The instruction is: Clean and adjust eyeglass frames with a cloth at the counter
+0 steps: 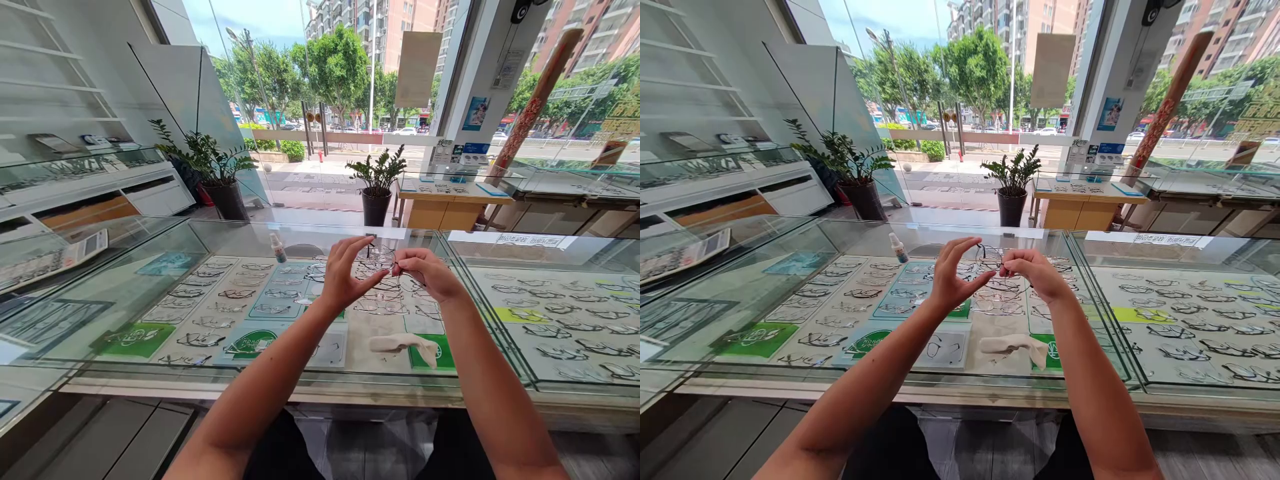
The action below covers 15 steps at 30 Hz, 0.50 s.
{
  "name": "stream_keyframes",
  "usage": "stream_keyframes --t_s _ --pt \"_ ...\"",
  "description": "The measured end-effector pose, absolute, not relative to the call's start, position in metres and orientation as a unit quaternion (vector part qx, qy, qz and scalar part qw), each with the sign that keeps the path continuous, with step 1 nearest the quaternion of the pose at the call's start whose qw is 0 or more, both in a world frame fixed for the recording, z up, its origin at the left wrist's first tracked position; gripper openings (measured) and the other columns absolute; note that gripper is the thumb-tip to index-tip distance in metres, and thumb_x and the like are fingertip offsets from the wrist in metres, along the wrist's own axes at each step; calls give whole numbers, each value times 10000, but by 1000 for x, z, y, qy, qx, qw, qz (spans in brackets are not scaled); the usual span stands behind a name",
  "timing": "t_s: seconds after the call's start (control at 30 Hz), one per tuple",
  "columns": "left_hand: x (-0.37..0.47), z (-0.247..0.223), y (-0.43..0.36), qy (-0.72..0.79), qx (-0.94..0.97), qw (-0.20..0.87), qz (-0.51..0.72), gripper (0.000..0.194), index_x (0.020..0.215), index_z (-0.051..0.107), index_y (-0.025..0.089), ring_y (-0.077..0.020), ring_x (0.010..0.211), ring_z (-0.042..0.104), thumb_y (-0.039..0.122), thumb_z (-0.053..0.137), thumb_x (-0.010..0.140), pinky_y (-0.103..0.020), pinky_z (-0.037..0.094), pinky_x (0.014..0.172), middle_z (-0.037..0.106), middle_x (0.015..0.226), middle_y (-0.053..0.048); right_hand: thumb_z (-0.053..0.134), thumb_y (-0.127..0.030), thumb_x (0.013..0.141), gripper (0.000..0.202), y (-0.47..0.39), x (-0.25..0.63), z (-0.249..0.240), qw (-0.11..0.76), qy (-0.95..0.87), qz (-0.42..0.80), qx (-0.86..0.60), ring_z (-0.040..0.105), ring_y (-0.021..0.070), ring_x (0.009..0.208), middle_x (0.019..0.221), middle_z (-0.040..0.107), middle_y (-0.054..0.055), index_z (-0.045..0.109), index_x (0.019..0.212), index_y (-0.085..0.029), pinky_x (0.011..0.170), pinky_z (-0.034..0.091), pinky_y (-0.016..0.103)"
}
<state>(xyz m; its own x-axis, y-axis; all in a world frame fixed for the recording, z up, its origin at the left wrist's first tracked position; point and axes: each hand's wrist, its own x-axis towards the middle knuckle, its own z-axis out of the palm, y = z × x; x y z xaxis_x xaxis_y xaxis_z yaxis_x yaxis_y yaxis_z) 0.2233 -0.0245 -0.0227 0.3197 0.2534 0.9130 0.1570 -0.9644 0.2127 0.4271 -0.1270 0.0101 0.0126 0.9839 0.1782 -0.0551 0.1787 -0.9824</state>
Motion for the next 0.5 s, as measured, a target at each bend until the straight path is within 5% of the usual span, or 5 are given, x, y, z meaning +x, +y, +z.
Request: stream_keyframes --t_s 0.33,0.43,0.5 --pt "223 -4 -28 124 795 37 593 533 1367 636 229 -283 1212 731 445 829 918 -478 597 1031 761 1307 -124 740 -397 913 182 -131 432 27 560 -600 376 -431 690 199 877 918 779 43 780 947 -223 856 527 370" --pt "219 29 -27 118 773 20 623 541 1348 635 228 -273 1208 726 425 857 896 -466 606 1027 755 1295 -115 723 -343 925 174 -133 439 56 635 -582 257 -438 695 195 884 981 787 40 799 1054 -254 833 545 372" --pt "218 57 -27 112 756 4 645 543 1328 641 227 -266 1185 723 403 881 873 -454 606 1012 754 1269 -106 705 -278 914 110 -132 446 78 695 -551 138 -441 667 181 821 889 756 19 809 944 -260 792 538 361"
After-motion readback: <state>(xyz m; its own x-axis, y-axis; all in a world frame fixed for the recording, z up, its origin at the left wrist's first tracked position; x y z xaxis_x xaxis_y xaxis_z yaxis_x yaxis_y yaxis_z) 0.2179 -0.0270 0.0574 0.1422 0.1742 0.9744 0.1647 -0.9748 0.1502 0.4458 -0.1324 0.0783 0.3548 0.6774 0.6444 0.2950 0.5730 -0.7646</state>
